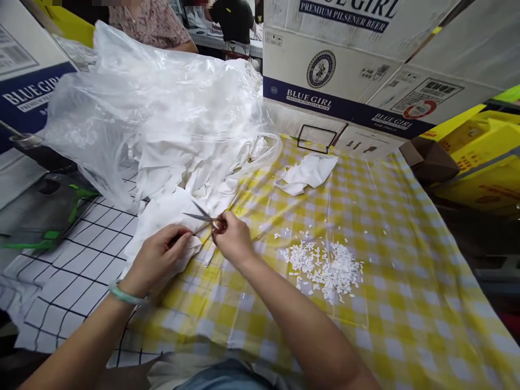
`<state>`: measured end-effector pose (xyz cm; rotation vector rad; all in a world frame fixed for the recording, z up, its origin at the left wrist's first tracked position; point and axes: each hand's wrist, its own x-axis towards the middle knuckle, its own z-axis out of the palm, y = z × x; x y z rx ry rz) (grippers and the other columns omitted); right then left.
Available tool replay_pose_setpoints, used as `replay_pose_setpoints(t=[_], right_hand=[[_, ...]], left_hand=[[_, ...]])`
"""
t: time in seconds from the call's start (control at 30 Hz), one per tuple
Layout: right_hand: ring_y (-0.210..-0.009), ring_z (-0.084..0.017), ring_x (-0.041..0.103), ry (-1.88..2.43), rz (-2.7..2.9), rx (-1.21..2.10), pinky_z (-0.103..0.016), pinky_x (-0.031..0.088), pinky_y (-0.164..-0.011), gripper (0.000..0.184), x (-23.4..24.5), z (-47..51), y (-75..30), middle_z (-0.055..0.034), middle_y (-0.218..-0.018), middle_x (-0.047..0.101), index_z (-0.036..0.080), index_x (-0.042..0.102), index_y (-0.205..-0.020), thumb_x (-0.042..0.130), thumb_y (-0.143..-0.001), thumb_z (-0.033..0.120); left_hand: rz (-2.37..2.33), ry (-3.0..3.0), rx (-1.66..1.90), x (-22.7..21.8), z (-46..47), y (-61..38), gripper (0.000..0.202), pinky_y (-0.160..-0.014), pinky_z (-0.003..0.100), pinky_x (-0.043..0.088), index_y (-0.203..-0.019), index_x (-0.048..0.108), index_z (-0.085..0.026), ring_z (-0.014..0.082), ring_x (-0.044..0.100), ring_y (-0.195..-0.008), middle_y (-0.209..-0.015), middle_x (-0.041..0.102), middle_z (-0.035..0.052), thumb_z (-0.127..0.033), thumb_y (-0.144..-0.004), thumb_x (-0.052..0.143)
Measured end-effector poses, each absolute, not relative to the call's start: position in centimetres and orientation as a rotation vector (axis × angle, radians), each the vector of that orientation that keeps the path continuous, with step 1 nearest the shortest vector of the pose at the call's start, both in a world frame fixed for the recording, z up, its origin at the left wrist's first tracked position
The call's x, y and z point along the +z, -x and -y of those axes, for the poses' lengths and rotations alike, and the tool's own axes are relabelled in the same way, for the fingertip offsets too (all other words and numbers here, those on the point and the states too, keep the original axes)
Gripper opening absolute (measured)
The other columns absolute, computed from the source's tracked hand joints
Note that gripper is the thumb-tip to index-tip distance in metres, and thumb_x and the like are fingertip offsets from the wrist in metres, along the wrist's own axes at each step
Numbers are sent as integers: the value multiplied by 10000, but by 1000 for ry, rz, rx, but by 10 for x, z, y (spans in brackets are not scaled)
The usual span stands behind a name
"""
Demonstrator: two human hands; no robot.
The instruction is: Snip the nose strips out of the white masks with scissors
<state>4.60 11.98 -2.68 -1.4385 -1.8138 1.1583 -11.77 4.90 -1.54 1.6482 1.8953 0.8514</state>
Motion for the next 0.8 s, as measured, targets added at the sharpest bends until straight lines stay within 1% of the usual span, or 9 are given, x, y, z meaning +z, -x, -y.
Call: replay_pose_setpoints(t=[0.1, 0.23, 0.3, 0.4, 0.47, 0.53, 0.63, 0.7, 0.8], right_hand=[[-637, -117, 551, 1308, 1627, 1314, -235, 479, -606, 258, 0, -93, -89, 32, -728, 558, 235, 421, -789, 674, -794, 286], [-633, -111, 518, 1131, 1576, 1571, -232, 471, -595, 286, 28, -24, -139, 28, -728, 547, 228, 434, -748, 720, -753, 223], [-604, -107, 497, 1123, 1646, 1698, -226, 458, -565, 273, 27, 9, -153, 29, -710, 546, 227, 450, -736, 719, -734, 185], [-554, -115, 494, 1147, 1617, 1766, -235, 448, -514, 276, 10, 30, -165, 30, -669, 542, 231, 465, -728, 741, -724, 226], [-630, -148, 573, 1199, 1508, 1672, -270, 501, -583, 271, 0, 22, -169, 2, -741, 593, 241, 452, -763, 716, -782, 304], [-863, -189, 647, 1221, 1431, 1504, -332, 542, -783, 260, -1, 3, -166, -41, -961, 651, 254, 443, -826, 689, -828, 339], [-1169, -225, 588, 1017, 1558, 1447, -397, 467, -1008, 266, 10, -31, -148, -62, -1220, 630, 262, 496, -918, 730, -799, 309], [-1102, -226, 611, 807, 1640, 1590, -393, 482, -972, 242, 16, -49, -133, -56, -1066, 671, 249, 515, -887, 715, -802, 356], [-829, -183, 619, 761, 1537, 1620, -333, 517, -801, 344, 16, -72, -119, -9, -821, 618, 243, 461, -801, 734, -745, 445]], left_hand=[[-1687, -1451, 868, -6, -35, 99, 321, -757, 330, 477, -796, 659, -180, 211, 608, -785, -796, 672, 60, -451, -913, 532], [-1075, -628, 1007, 8, -23, 55, 347, -858, 354, 542, -1180, 620, -198, 205, 683, -925, -1078, 710, 85, -410, -904, 614], [-1008, -362, 1141, 10, -23, 42, 377, -748, 279, 557, -1212, 596, -198, 149, 680, -827, -1113, 683, 76, -305, -861, 685], [-998, -354, 1175, 12, -16, 35, 254, -488, 152, 394, -1073, 679, -139, 34, 510, -548, -865, 633, 20, -247, -845, 709], [-917, -438, 1077, 20, -5, 34, 223, -455, 148, 305, -1052, 714, -142, 13, 427, -497, -755, 569, -7, -279, -878, 685], [-795, -475, 940, 36, 8, 31, 212, -464, 160, 271, -1039, 736, -159, 11, 416, -491, -724, 544, -8, -300, -902, 658], [-572, -458, 686, 64, 20, 31, 246, -452, 189, 209, -1022, 755, -146, 13, 395, -464, -704, 546, 15, -324, -915, 622], [-511, -460, 599, 74, 21, 35, 281, -455, 206, 204, -1039, 755, -132, 21, 395, -456, -711, 568, 37, -335, -911, 609], [-670, -464, 717, 66, 16, 47, 221, -473, 209, 227, -1004, 744, -139, 35, 401, -479, -748, 598, 47, -279, -885, 620]])
